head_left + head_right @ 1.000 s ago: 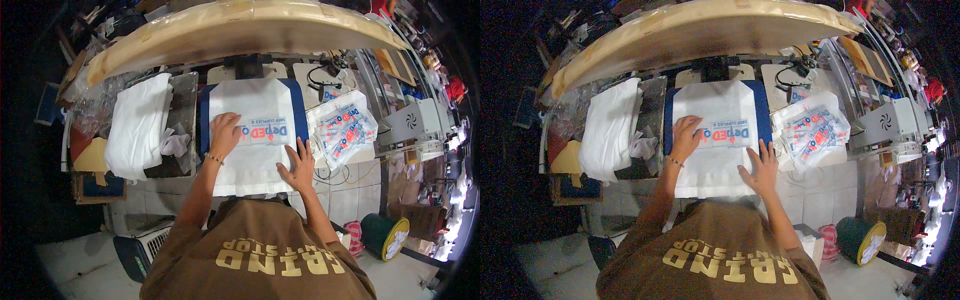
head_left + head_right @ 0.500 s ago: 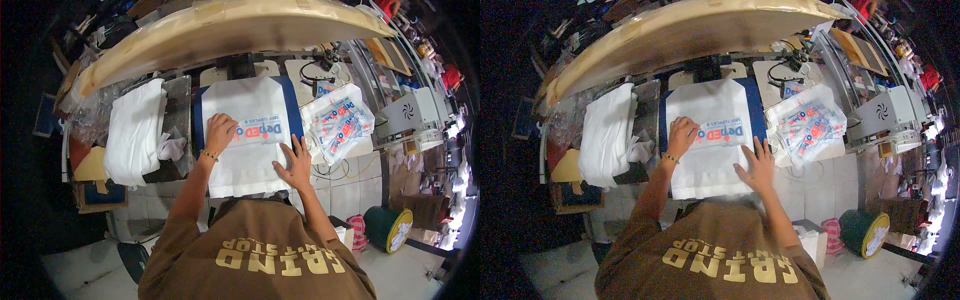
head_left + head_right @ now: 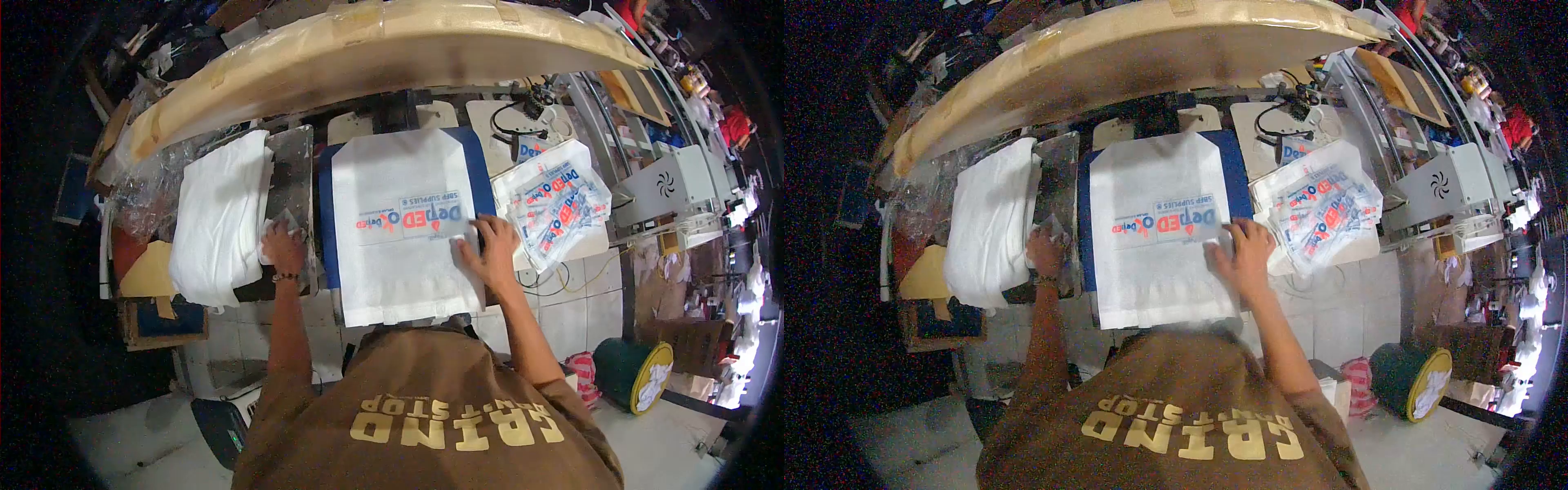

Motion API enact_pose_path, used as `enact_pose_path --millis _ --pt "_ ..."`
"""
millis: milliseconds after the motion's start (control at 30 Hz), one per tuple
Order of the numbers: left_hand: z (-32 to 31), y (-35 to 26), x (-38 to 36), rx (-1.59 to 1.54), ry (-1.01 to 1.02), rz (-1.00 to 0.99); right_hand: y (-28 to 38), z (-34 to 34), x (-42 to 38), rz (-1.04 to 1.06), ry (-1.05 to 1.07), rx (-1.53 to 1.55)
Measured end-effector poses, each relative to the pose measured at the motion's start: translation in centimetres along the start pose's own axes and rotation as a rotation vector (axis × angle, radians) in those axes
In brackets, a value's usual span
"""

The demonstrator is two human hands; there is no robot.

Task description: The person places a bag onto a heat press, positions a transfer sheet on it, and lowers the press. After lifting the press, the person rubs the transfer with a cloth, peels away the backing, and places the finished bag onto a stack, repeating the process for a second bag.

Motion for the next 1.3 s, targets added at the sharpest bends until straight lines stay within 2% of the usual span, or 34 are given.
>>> enact_pose_path --millis 67,100,133,200,233,267,333,467,567,633,767,833,933,1133,1300 --pt "2.9 -6.3 -0.2 -0.396 -0.078 -0.205 0.3 -0.3 2.6 0.016 -0.018 0.014" --pt "5.1 -10.9 -1.2 -0.559 -0.040 -0.349 0.8 -0.2 4.0 0.040 -0.038 0.033" --pt "7.1 -15.6 -2.5 -0.720 -0.006 -0.494 1.4 0.0 5.1 0.042 -0.025 0.176" --pt "6.5 -21.0 -4.8 -0.772 -0.012 -0.597 0.6 -0.8 6.3 0.033 -0.014 0.222" --pt "6.9 -21.7 -5.2 -0.773 -0.019 -0.588 -0.2 -1.5 6.5 0.007 -0.002 0.268" --pt "5.8 -22.5 -5.2 -0.658 0.081 -0.532 -0.7 -1.9 6.5 0.015 0.002 0.267" --pt "3.7 -22.7 -5.0 -0.552 0.219 -0.449 -0.9 -2.6 6.4 0.056 0.035 0.275" --pt "4.2 -22.8 -4.9 -0.601 0.180 -0.448 -0.8 -2.6 6.0 0.102 -0.013 0.228" --pt "3.6 -23.0 -4.7 -0.616 0.207 -0.482 -0.3 -2.4 6.4 0.132 0.000 0.202" --pt "3.0 -23.1 -4.5 -0.583 0.318 -0.443 -0.6 -2.9 7.0 0.106 0.032 0.167" --pt "3.9 -23.4 -4.8 -0.592 0.324 -0.464 -1.2 -3.4 7.8 0.073 0.083 0.152" --pt "5.4 -23.8 -5.5 -0.627 0.145 -0.624 -1.2 -3.6 8.1 0.083 0.115 0.180" --pt "5.4 -23.5 -5.9 -0.694 0.067 -0.643 -1.2 -3.1 8.0 0.077 0.049 0.274" --pt "6.0 -23.5 -6.0 -0.685 0.030 -0.655 0.3 -2.3 7.3 0.256 -0.029 0.362" --pt "6.4 -23.6 -5.7 -0.690 0.011 -0.670 2.8 -1.2 5.5 0.329 0.011 0.331"
Point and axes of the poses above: each hand's wrist, its own x-axis towards the middle knuckle, its own z-axis out of the back of the hand, y = z × x, the point moved 10 cm from there along x, towards the middle knuckle, and after that the axes turned 7 degrees about z, right-handed, at the moved point
